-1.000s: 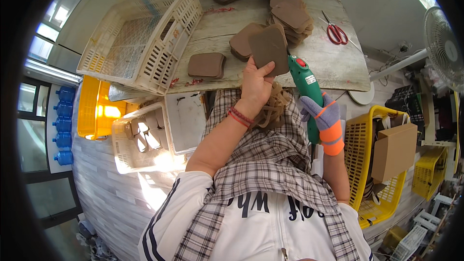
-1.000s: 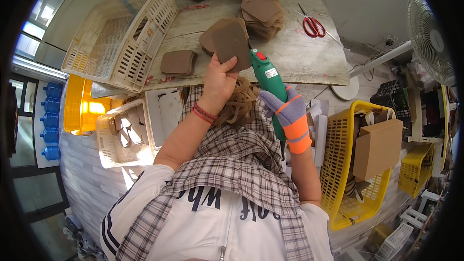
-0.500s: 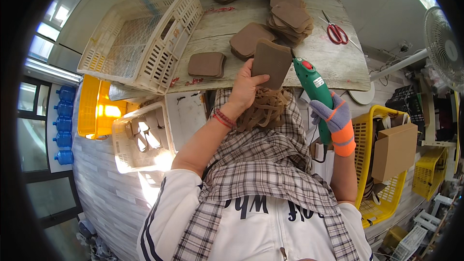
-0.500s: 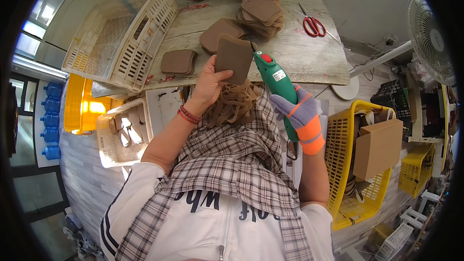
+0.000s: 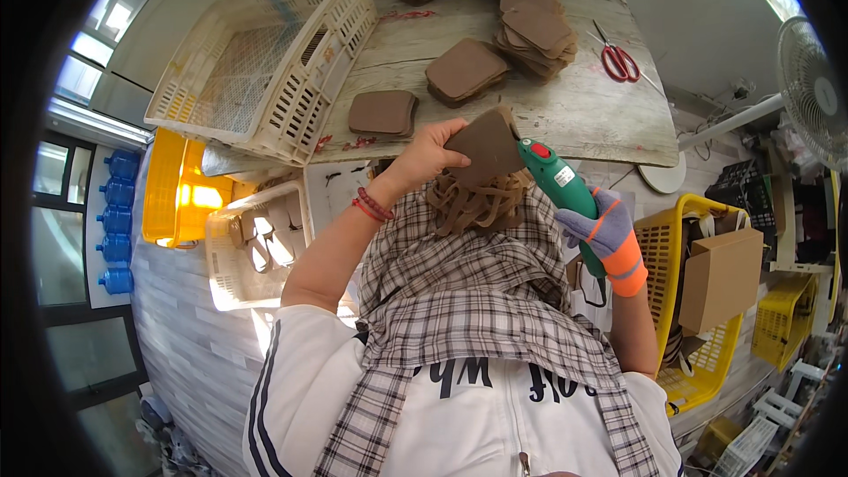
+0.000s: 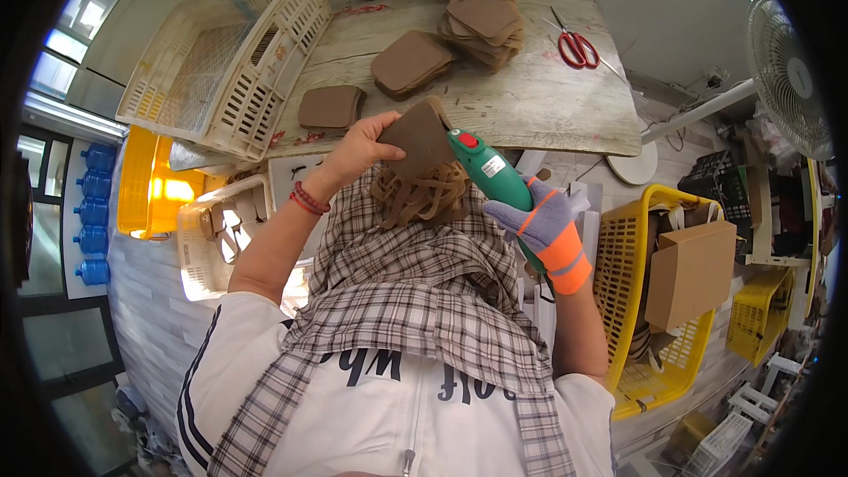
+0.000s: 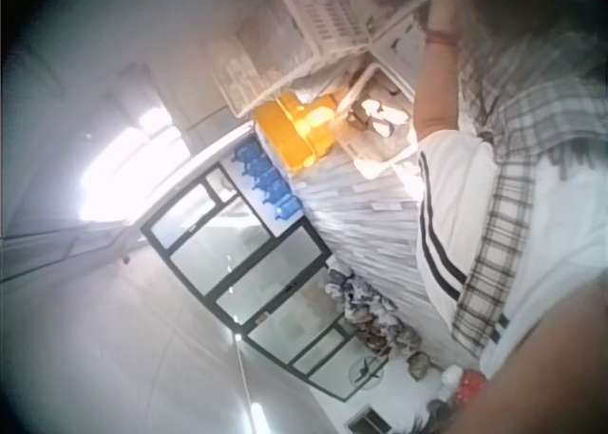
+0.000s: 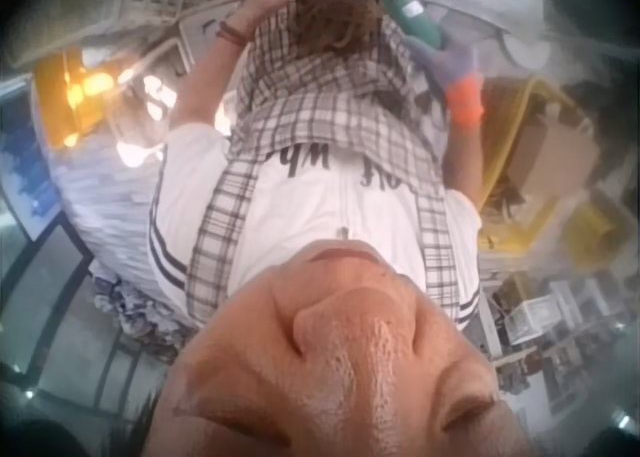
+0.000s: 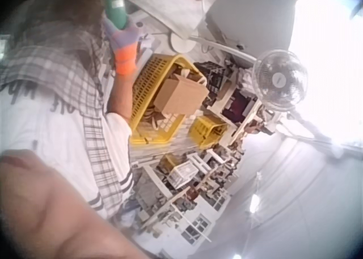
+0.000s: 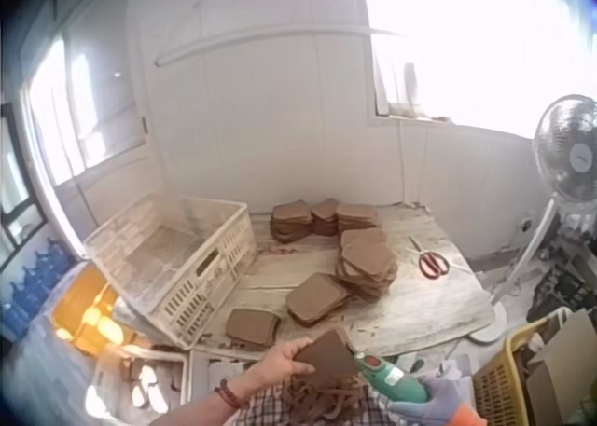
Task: The person uses a handheld rotary tool to smooth the edges of brown cardboard pieces one by one. They pick up each piece, run the tool along the perimeter, and place the finished piece into a white plastic basket.
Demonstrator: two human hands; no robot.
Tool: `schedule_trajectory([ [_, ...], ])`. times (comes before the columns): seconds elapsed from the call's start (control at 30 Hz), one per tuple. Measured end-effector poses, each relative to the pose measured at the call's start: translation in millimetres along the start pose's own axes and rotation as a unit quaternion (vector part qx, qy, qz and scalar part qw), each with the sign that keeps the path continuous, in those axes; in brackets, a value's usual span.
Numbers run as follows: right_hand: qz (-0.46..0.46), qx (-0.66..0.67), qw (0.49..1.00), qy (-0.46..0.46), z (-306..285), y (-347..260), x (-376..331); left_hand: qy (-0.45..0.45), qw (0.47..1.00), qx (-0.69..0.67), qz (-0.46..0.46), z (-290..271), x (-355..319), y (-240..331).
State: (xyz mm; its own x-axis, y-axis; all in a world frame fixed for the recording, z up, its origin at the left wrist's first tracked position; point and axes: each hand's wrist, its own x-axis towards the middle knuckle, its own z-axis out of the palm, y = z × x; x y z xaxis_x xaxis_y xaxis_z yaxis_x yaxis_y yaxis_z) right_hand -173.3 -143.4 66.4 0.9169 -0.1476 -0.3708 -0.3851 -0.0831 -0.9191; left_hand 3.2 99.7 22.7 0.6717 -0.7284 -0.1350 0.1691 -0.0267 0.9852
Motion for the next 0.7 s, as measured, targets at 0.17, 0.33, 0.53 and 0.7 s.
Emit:
schedule_trajectory([
  [0.17,-0.035,-0.023,0.999,0.006,6.8,3.7,7.0,-0.027,0.998,0.039,-0.027,0.1,-8.1,-2.3],
  [0.33,-0.035,-0.02,0.999,-0.014,7.7,3.2,9.3,-0.031,0.995,0.086,-0.036,-11.6,-12.3,4.1],
  [0.53,-0.007,-0.022,0.999,-0.036,7.1,6.2,8.2,0.075,0.991,0.111,0.023,-31.9,-18.3,5.6],
  [0.7,0.006,0.005,0.999,-0.051,11.2,6.2,8.1,0.111,0.992,-0.004,0.054,-37.9,-18.7,-1.5],
])
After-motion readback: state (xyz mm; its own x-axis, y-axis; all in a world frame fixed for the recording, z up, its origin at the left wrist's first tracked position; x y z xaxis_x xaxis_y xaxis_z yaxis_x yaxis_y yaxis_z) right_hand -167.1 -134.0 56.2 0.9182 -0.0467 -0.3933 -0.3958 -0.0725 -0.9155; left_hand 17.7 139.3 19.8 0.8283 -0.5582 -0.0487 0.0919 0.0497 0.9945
